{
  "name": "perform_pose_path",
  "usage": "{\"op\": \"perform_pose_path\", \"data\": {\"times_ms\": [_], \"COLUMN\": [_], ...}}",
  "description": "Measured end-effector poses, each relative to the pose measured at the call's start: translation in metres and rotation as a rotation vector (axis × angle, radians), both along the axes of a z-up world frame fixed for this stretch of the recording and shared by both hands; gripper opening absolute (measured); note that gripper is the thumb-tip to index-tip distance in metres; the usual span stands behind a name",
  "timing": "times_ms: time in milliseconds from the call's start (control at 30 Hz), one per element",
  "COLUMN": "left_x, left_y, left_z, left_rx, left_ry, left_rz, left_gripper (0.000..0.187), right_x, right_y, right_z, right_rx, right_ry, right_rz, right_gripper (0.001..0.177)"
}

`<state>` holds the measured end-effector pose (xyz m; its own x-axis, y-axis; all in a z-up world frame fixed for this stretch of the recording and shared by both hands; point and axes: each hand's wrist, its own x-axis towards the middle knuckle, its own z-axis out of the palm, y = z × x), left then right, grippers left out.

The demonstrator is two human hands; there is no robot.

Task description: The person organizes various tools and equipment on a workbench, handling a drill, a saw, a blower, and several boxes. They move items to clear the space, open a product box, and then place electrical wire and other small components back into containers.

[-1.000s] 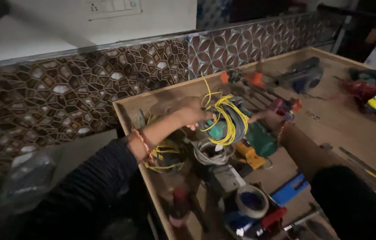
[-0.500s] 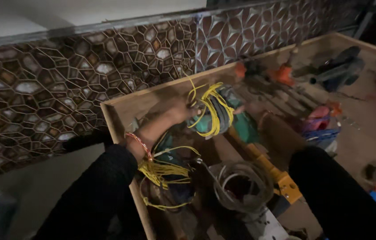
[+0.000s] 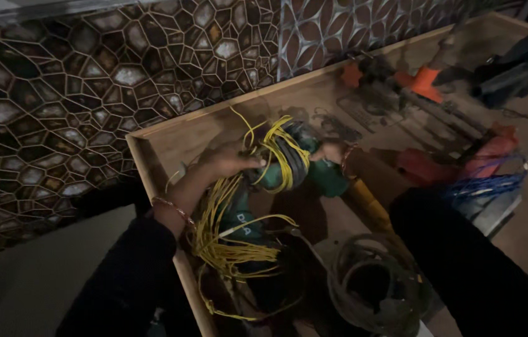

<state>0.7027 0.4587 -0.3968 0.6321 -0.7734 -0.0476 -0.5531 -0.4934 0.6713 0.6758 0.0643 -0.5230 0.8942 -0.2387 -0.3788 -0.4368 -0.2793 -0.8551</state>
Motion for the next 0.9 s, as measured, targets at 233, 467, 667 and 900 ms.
{"op": "perform_pose_path", "data": {"times_ms": [233,467,667,900], "left_x": [-0.004,0.011,-0.018,-0.085], "left_y": [0.009,0.004,0.004,0.034], "left_z": [0.014,0.000,0.017,0.059], "left_rx": [0.366,0.399,0.420,0.410], "left_ry": [-0.042,0.094,-0.210,-0.496], "left_rz": [-0.011,-0.150,-0.157,0.059], "left_gripper": [0.101,0.123,0.085,0.060], "right_x": [-0.008,-0.052,-0.102,-0.163], "right_y": [-0.002,0.023,0.073,0.114], "right_z": [0.027,0.045,0.087,0.154], "right_rx": [-0.071,-0.271,-0.648,-1.007], "right_ry": [0.013,-0.091,-0.364,-0.575], "right_rz": [0.001,0.085,0.242,0.288], "right_gripper": [0.048,0.043,0.039,0.035]}}
